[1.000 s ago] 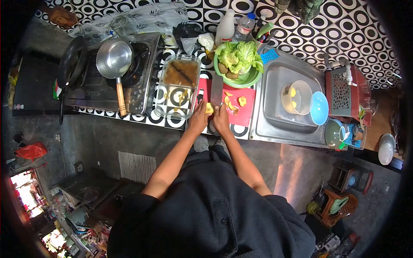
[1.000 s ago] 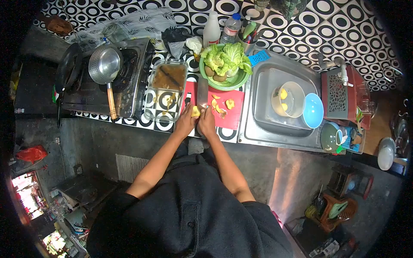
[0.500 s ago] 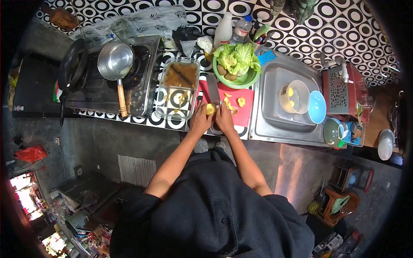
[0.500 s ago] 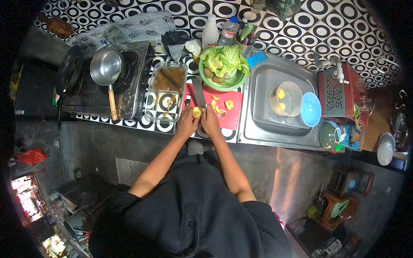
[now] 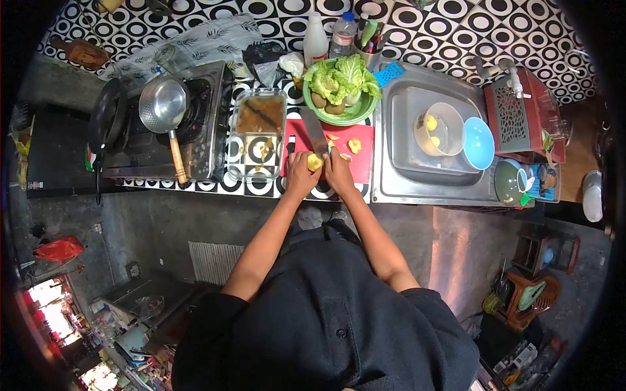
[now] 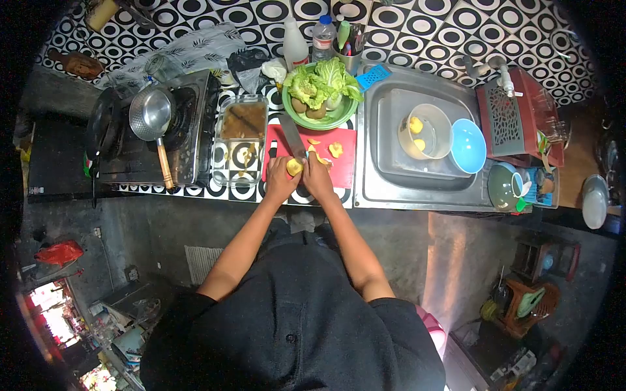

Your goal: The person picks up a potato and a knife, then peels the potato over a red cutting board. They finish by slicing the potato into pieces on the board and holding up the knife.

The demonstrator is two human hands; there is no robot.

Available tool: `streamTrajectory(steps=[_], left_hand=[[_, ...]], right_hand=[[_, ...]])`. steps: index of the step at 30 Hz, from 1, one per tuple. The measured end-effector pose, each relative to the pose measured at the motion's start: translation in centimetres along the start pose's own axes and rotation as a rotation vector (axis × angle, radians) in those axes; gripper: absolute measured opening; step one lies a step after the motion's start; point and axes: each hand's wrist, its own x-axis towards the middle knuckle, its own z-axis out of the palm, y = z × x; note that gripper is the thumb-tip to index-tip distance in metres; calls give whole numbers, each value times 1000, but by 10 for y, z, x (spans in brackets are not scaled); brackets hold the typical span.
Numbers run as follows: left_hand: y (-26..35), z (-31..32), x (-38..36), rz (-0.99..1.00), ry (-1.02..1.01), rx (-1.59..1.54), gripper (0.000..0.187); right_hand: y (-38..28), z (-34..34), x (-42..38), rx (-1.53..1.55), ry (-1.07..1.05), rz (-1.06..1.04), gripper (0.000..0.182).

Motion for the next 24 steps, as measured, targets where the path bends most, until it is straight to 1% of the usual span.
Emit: streamTrajectory(steps=[3,6,9,12,15,16,19,20,23,24], left_hand=[[3,-1,-6,-41,14,22,42],[7,1,-8,-139,20,70,47],[18,7,-1,-233,87,239,53],[25,3,8,-442,-110,231,61],[29,-4,12,-624,-191,239,63],[30,-13,13,-623,-244,159,63],[13,-25,1,-225,-220,66,67],[10,-32,-1,-199,-320,8,69],[11,-48,-1,15,-494,83,65],[6,-46,-2,72,-457,84,65]], right_hand=[[-3,-8,7,37,52,55,16],[-5,-18,10,128,77,-52,17],[-9,-32,-3,231,27,28,18],[9,-33,-20,195,104,1,19],[20,-36,-33,187,139,23,18],[22,-37,-36,182,121,62,18],[21,-39,-40,190,115,106,18],[23,-36,-40,212,114,118,18],[29,-25,-41,222,79,201,19],[28,-22,-42,231,92,184,19]])
